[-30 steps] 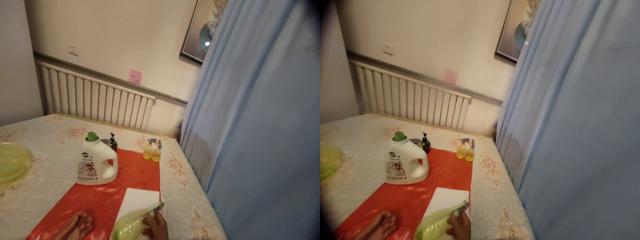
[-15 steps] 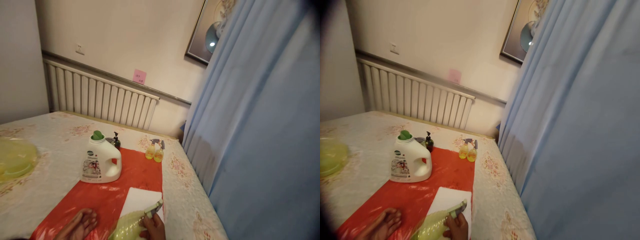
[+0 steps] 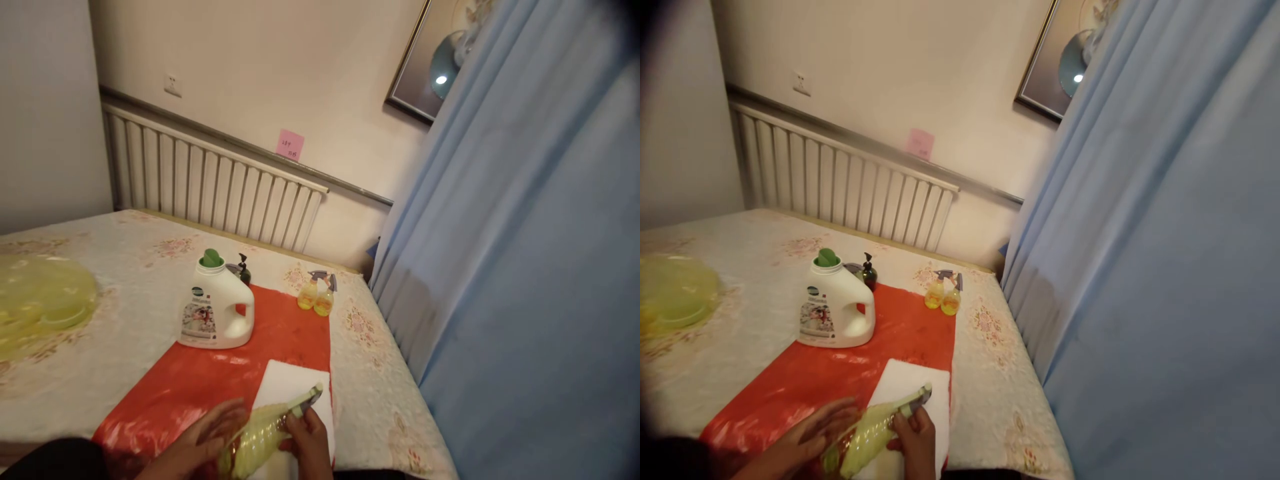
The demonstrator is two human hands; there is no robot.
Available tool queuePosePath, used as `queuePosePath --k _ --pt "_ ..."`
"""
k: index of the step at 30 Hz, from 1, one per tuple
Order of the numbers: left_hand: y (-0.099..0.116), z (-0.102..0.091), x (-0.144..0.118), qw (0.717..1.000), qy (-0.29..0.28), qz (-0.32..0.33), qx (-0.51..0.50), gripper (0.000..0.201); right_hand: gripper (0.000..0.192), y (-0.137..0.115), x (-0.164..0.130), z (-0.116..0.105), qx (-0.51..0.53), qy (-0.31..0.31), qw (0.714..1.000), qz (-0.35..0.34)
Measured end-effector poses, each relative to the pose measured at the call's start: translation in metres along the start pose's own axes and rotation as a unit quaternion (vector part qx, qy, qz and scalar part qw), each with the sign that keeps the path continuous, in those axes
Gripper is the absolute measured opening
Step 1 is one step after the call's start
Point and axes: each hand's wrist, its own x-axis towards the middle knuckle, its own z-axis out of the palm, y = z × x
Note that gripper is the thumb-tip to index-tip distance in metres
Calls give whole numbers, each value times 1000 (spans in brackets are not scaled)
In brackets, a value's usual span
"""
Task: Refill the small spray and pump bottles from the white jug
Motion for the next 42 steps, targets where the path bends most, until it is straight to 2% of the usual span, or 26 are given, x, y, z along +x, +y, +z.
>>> queuePosePath --k 7,12,14,19,25,33,38,42 --pt "-24 3 10 999 -38 -6 26 83 40 -15 -11 7 -2 -18 1000 -12" --pt "-24 13 10 995 -8 -22 92 102 37 -18 -11 10 -6 -20 1000 -15" --pt "-24 18 9 993 7 -23 115 101 38 -21 -9 11 -6 -14 1000 -13" --pt "-28 28 7 984 32 -8 177 83 30 -22 1 12 4 39 999 -15" --pt "-15 51 0 963 60 -1 263 78 22 -22 8 15 10 85 996 -15" --pt "-20 61 4 963 66 34 258 94 20 -31 11 20 -6 94 995 -26" --pt "-13 73 1 952 87 31 292 82 17 -33 10 21 -3 99 994 -38" --pt "-14 75 1 958 69 20 277 76 20 -35 10 21 16 99 994 -40"
